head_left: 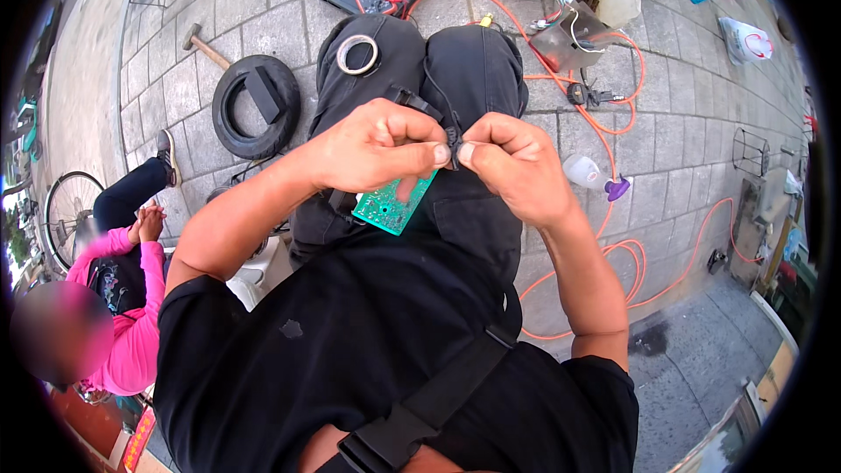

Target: The person sits on a sidewalk and works on a small green circuit board, stripping wires, twisting them together, and wrapping connections with black electrical tape. The person handles the board and wires repeatedly while seated.

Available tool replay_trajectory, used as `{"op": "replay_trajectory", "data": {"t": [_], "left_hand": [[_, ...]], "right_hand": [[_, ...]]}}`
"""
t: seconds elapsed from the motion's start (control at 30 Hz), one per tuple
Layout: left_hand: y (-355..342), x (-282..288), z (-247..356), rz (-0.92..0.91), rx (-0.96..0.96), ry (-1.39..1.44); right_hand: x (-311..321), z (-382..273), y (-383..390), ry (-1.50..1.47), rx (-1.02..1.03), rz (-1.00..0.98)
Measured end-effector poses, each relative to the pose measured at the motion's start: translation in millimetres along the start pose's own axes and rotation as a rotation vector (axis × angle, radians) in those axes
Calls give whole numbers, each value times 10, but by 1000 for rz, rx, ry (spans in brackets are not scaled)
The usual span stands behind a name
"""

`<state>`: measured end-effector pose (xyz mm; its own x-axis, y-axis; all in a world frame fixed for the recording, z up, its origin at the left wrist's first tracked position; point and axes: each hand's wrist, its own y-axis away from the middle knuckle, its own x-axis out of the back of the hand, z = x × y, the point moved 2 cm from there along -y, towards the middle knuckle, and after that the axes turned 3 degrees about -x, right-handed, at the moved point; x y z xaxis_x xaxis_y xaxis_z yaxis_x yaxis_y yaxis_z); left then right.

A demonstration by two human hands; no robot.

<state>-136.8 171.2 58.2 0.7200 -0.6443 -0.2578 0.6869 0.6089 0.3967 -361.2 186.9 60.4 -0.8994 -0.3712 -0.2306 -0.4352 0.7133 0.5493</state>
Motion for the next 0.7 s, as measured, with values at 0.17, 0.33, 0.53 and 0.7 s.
{"op": "replay_trajectory", "data": {"t": [0.17,0.33,0.53,0.7], "left_hand": [[33,105,-24,-78,45,108],[54,55,-21,-53,107,123],[64,-15,1,10,135,105],[59,-53,35,61,203,88]], "right_hand": [[17,-83,39,122,145,-28],[32,-110,76,210,31,-37],[-14,-95,25,210,-59,36],[-67,25,-9,-183,-181,65]]}}
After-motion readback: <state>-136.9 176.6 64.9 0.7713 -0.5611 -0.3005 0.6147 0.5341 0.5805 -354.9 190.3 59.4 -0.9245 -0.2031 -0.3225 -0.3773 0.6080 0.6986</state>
